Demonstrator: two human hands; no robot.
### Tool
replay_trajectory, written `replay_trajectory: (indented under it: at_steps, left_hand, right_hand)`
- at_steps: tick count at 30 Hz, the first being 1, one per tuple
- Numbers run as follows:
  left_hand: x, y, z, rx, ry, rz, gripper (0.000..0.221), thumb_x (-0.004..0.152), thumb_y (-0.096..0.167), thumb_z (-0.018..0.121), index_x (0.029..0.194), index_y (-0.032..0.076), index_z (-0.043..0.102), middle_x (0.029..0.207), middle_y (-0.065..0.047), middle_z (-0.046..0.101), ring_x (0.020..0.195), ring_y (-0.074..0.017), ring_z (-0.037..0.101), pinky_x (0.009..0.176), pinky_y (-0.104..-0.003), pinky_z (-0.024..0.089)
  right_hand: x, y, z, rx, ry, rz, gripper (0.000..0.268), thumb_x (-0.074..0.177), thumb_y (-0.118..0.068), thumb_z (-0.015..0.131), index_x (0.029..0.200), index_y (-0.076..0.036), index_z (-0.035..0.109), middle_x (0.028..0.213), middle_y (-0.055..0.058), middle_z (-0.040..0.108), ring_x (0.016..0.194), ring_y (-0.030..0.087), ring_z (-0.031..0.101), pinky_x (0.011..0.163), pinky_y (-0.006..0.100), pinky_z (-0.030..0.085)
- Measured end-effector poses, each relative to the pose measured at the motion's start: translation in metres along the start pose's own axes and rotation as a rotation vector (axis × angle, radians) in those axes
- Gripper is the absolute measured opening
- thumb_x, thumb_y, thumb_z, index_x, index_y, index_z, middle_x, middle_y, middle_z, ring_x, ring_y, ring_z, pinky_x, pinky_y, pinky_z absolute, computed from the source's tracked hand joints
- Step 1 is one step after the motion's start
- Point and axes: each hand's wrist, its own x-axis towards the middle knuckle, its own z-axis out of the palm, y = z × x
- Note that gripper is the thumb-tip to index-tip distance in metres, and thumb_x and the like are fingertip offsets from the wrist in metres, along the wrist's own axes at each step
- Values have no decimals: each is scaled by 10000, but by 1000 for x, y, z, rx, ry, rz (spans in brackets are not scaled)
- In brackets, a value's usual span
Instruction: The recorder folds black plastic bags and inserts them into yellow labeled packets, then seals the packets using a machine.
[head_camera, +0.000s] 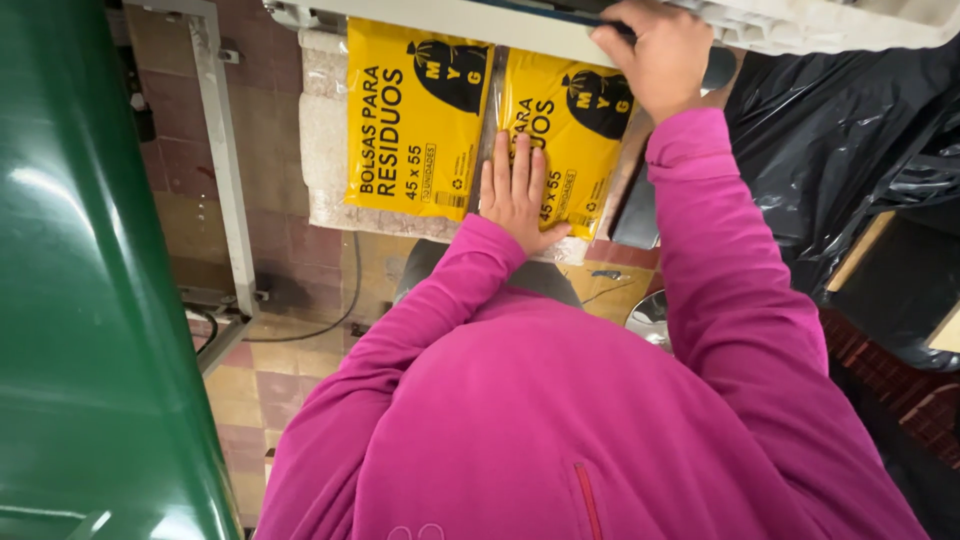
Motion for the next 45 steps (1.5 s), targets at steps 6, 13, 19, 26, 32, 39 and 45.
replay_trajectory:
  at_steps: [6,13,19,26,32,39,45]
  left_hand:
    - [20,-59,-30,117,19,-83,1003,905,715,608,1591,39,327,1684,-194,194,1565,-440,128,1214,-671,181]
    - [5,-96,-56,202,172,-302,1009,958,675,608,1631,5,266,1695,-232,162,1549,-517,90,1219,-693,148]
    - [-22,-105,-53,192,157,-299,1053,905,662,646,1609,-29,277,1684,-265,179,1539,-548,110,1218,-686,153]
    - [-41,-114,-53,184,143,-264,1059,880,647,666,1580,-62,308,1665,-289,206,1535,-550,123,1215,-688,161]
    - [-52,-124,-55,154,156,-207,1031,904,644,660,1573,-64,321,1669,-287,214,1540,-554,127,1225,-675,175]
    - [-63,-141,-59,95,115,-172,1039,875,637,658,1558,-71,324,1650,-303,217,1528,-561,130,1216,-663,197]
    - [-76,-153,-56,55,131,-120,1030,919,641,637,1570,-78,290,1651,-327,203,1538,-545,129,1224,-649,200]
  right_hand:
    - [1,2,2,-66,55,-60,182,989,-323,783,1035,-148,795,979,67,762,830,294,708,715,399,540]
    - [-3,7,2,-76,39,-30,180,970,-306,802,1051,-146,805,925,79,742,816,290,710,695,405,527]
    - [-5,9,8,-79,44,-24,186,946,-297,799,1046,-141,799,945,68,745,818,278,710,712,393,536]
    - [-8,9,12,-99,52,-14,189,947,-321,804,1024,-149,813,903,59,743,786,277,704,704,395,527]
    - [-7,6,8,-44,34,-9,178,989,-307,782,1056,-144,809,945,54,748,821,263,706,739,375,535]
    - [-8,12,11,-40,18,-9,167,1001,-289,756,1055,-135,794,977,44,757,895,248,723,789,358,549]
    - [-12,15,13,-110,-12,12,174,1007,-322,789,1062,-160,822,904,47,749,834,257,713,752,370,535]
